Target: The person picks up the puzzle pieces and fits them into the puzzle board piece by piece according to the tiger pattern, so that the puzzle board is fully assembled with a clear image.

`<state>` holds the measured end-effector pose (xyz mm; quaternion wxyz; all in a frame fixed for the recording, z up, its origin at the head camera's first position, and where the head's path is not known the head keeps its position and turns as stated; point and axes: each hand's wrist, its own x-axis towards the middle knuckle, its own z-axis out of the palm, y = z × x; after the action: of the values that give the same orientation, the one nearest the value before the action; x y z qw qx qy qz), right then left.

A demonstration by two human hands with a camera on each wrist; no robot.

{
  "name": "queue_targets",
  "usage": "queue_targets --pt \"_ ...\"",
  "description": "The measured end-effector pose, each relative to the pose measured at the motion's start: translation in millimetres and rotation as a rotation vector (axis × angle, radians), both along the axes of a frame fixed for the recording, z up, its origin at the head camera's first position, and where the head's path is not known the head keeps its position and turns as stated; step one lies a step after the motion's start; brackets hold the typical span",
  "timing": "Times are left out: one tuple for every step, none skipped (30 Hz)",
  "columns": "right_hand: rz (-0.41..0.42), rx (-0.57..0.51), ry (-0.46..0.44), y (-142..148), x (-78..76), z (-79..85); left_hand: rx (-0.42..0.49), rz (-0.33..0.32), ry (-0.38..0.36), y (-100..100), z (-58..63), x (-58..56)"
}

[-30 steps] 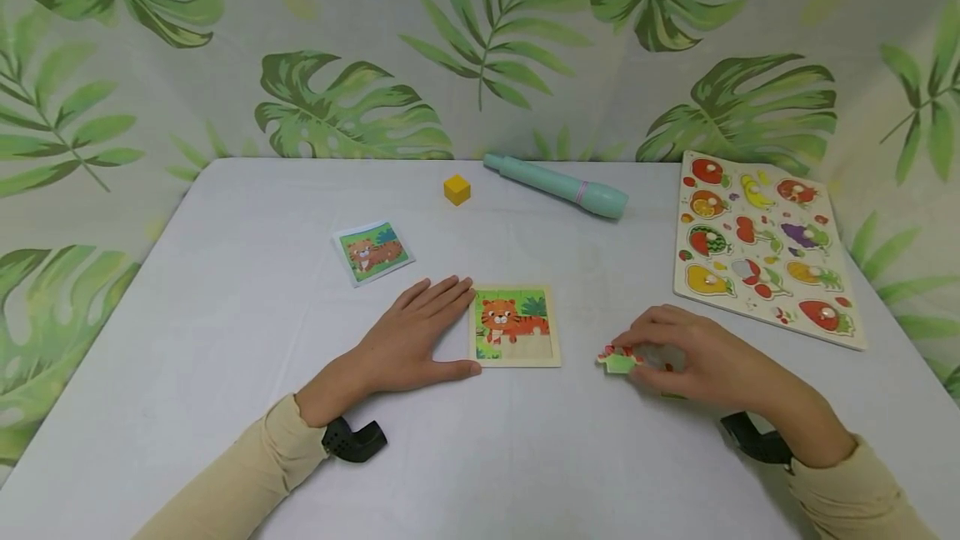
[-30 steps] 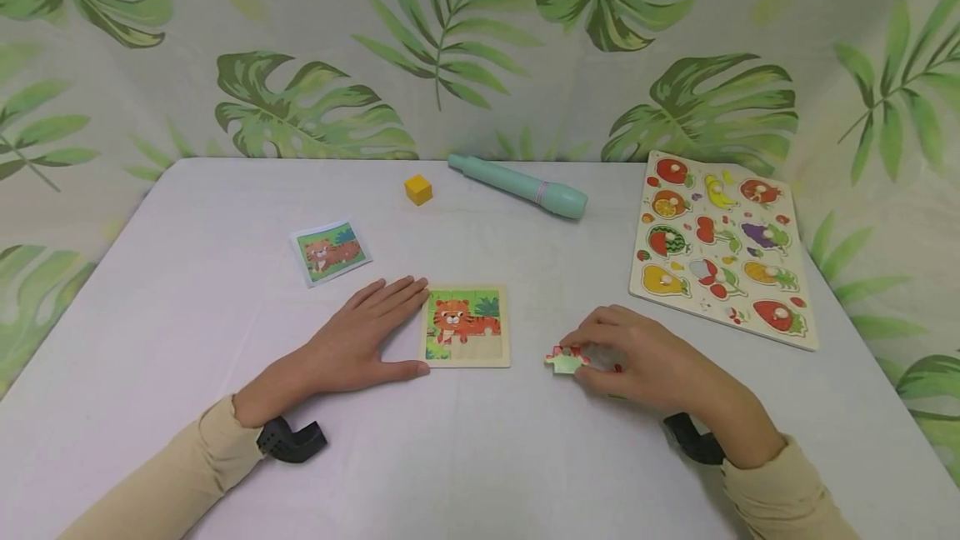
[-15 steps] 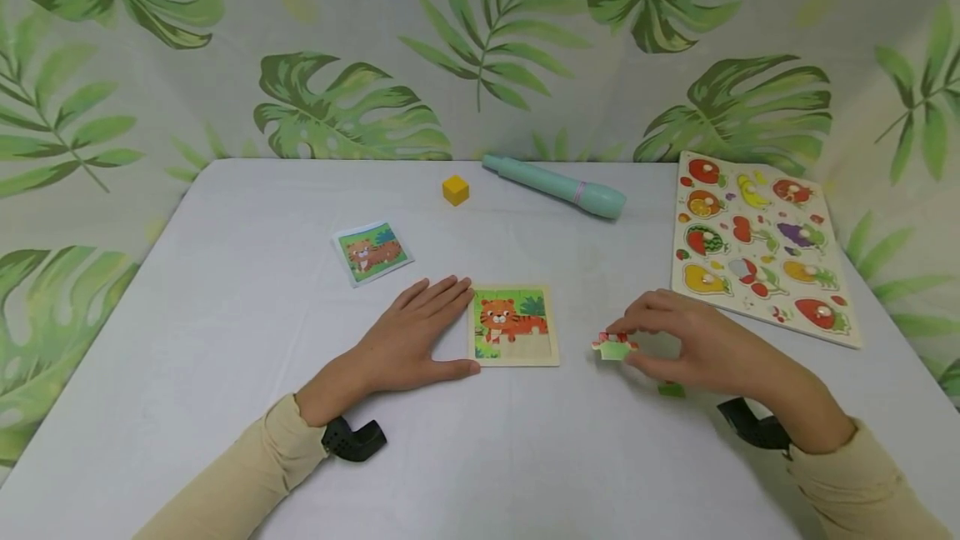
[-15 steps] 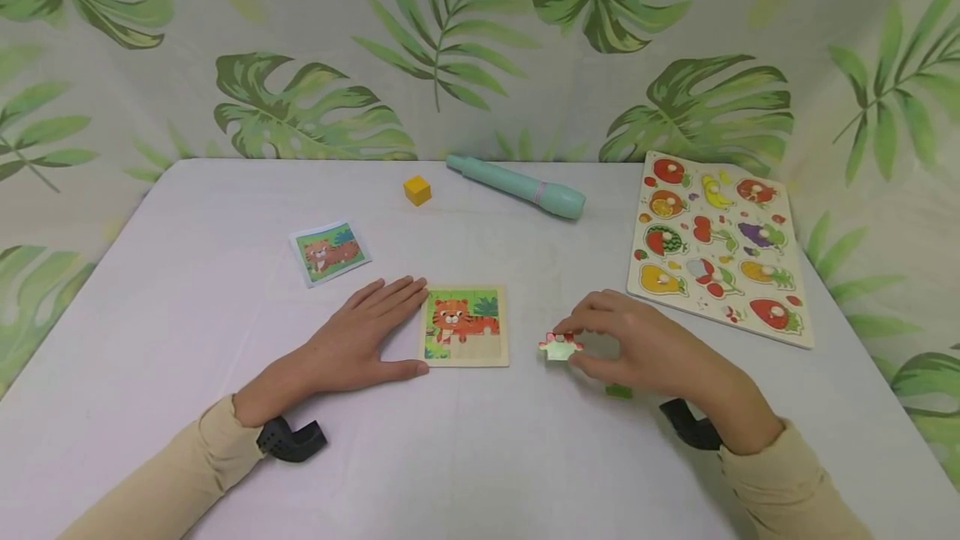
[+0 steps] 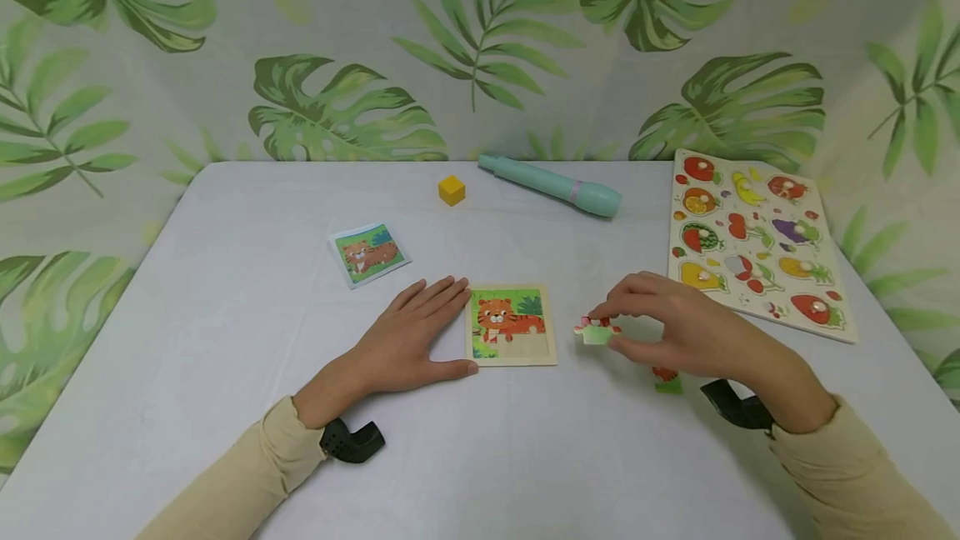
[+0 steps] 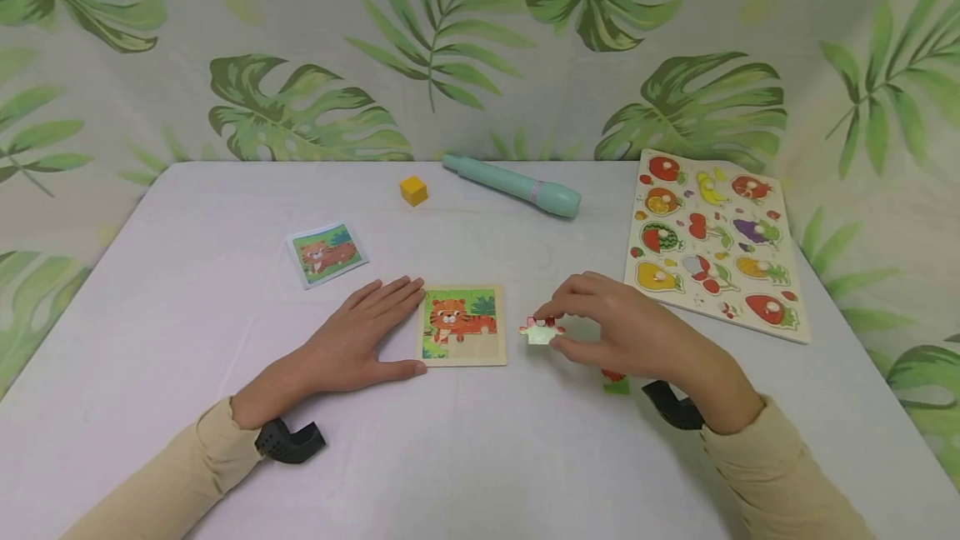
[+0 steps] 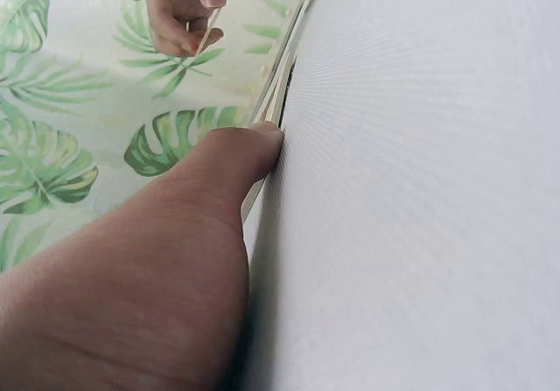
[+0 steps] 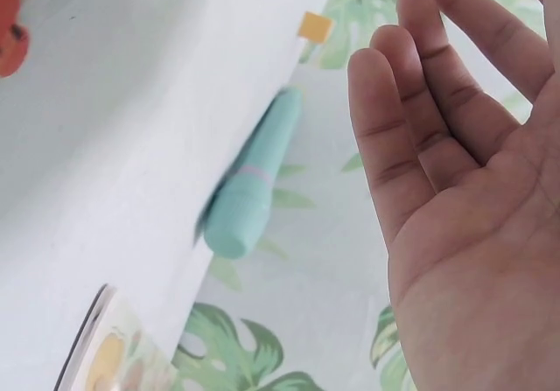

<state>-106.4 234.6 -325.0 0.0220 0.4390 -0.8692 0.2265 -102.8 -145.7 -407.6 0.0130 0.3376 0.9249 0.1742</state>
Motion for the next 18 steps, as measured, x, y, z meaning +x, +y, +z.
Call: queue_targets --pt "0.005 -0.002 0.002 -1 -0.5 0.5 0.000 -0.001 0.000 0 -0.1 0.1" --pt "0.014 -0.009 0.008 -3 -1.1 1.0 -0.001 -0.002 0.001 0 0.0 0.2" --pt "0.020 -0.012 0.010 -4 -1.7 1.6 -0.002 -0.004 -0.001 0 0.1 0.3" --pt "0.027 -0.016 0.014 -5 -2.3 2.1 -0.002 -0.006 -0.001 0 0.0 0.1" --pt "0.031 -0.018 0.020 -7 -2.7 2.8 -0.005 -0.007 0.001 0 -0.2 -0.1" --pt "0.033 -0.019 0.024 -8 -3.3 3.4 -0.008 -0.007 0.001 0 -0.3 -0.2" --pt "0.035 -0.020 0.026 -9 -4.0 4.0 -0.009 -0.008 0.001 0 -0.4 -0.3" --pt "0.038 -0.021 0.028 -11 -4.5 4.6 -0.009 -0.008 0.002 0 -0.4 -0.3" --pt "0.038 -0.018 0.027 -12 -5.0 5.2 -0.009 -0.009 0.002 0 -0.3 -0.2" --pt "0.038 -0.016 0.028 -14 -5.4 5.8 -0.009 -0.008 0.002 0 -0.2 -0.1" --pt "0.038 -0.012 0.029 -15 -5.9 6.2 -0.007 -0.008 0.002 0 -0.2 0.0" --pt "0.038 -0.009 0.028 -16 -6.5 6.5 -0.005 -0.008 0.002 1 -0.1 0.1" --pt "0.036 -0.005 0.027 -18 -6.8 6.9 -0.001 -0.007 -0.001 1 -0.1 0.2" --pt "0.037 -0.002 0.027 -19 -7.3 7.2 0.001 -0.006 -0.001 1 -0.2 0.3" --pt "0.037 0.001 0.027 -20 -7.7 7.5 0.002 -0.006 0.000 1 -0.4 0.4" --pt "0.037 0.002 0.027 -21 -8.1 7.8 0.005 -0.005 0.000 1 -0.6 0.5" --pt "0.037 0.003 0.026 -23 -8.7 8.1 0.007 -0.005 0.002 1 -0.9 0.6" --pt "0.038 0.004 0.023 -24 -9.2 8.4 0.005 -0.003 0.003 1 -1.3 0.7"
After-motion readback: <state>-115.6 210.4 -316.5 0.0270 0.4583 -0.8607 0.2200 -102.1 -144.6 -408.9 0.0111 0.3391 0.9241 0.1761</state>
